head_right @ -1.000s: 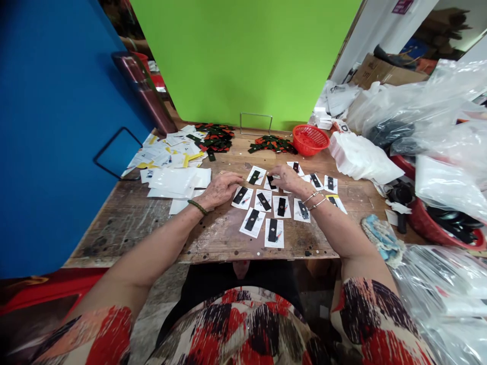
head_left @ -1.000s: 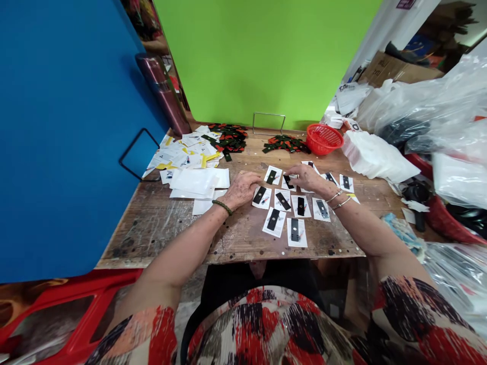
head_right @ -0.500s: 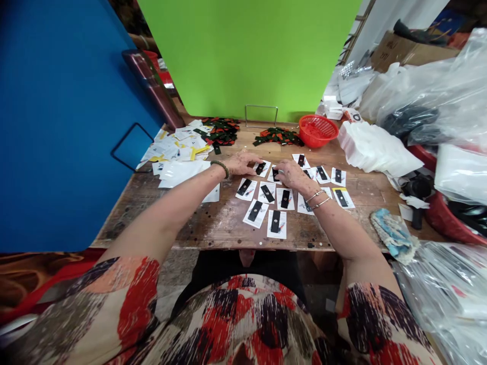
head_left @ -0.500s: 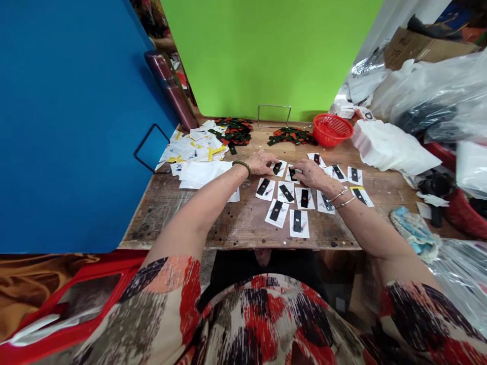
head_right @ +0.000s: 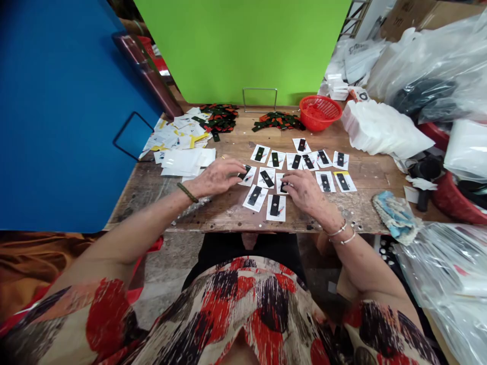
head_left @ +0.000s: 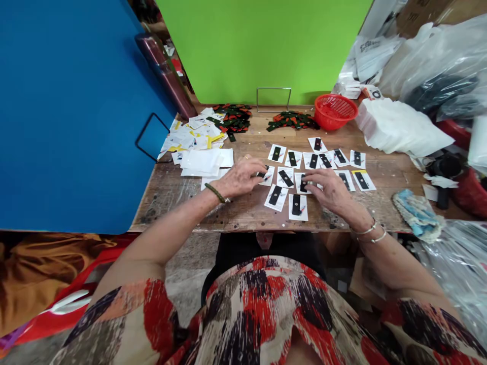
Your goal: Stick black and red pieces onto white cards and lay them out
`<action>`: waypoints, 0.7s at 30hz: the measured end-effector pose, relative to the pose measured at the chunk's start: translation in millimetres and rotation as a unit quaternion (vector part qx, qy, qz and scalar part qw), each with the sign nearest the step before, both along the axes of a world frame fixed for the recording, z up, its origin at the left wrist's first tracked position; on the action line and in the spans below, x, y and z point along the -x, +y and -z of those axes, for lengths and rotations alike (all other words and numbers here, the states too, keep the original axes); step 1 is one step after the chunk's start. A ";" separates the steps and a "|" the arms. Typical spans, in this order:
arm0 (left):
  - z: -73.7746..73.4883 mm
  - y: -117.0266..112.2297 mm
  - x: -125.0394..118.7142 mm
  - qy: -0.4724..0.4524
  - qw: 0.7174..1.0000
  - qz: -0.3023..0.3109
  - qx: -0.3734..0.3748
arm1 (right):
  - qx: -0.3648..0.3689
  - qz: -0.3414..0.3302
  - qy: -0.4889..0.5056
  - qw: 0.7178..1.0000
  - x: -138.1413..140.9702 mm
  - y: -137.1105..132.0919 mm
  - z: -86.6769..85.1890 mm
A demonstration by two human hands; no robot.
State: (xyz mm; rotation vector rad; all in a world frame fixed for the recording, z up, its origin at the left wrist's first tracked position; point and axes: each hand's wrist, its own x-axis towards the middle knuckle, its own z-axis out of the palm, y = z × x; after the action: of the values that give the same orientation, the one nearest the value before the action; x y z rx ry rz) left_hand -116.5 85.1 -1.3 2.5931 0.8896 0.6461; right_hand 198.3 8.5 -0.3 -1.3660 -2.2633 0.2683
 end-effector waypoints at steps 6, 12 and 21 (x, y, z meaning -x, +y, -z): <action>8.0 -22.4 -30.5 0.014 1.000 0.017 -0.019 | -0.003 0.019 -0.001 1.000 11.6 -45.0 14.9; 10.2 -8.5 -48.1 0.050 0.998 -0.001 -0.049 | -0.036 0.081 -0.027 0.996 29.9 -41.3 23.7; 16.4 -8.9 -49.1 0.065 0.997 0.006 -0.035 | -0.021 0.139 -0.043 0.989 62.0 -29.4 37.8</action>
State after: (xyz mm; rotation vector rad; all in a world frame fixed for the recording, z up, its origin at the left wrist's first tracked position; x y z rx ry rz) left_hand -67.4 76.3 -17.7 2.7275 0.9053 0.5200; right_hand 136.3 -21.0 -38.1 -1.6761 -2.0986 0.0692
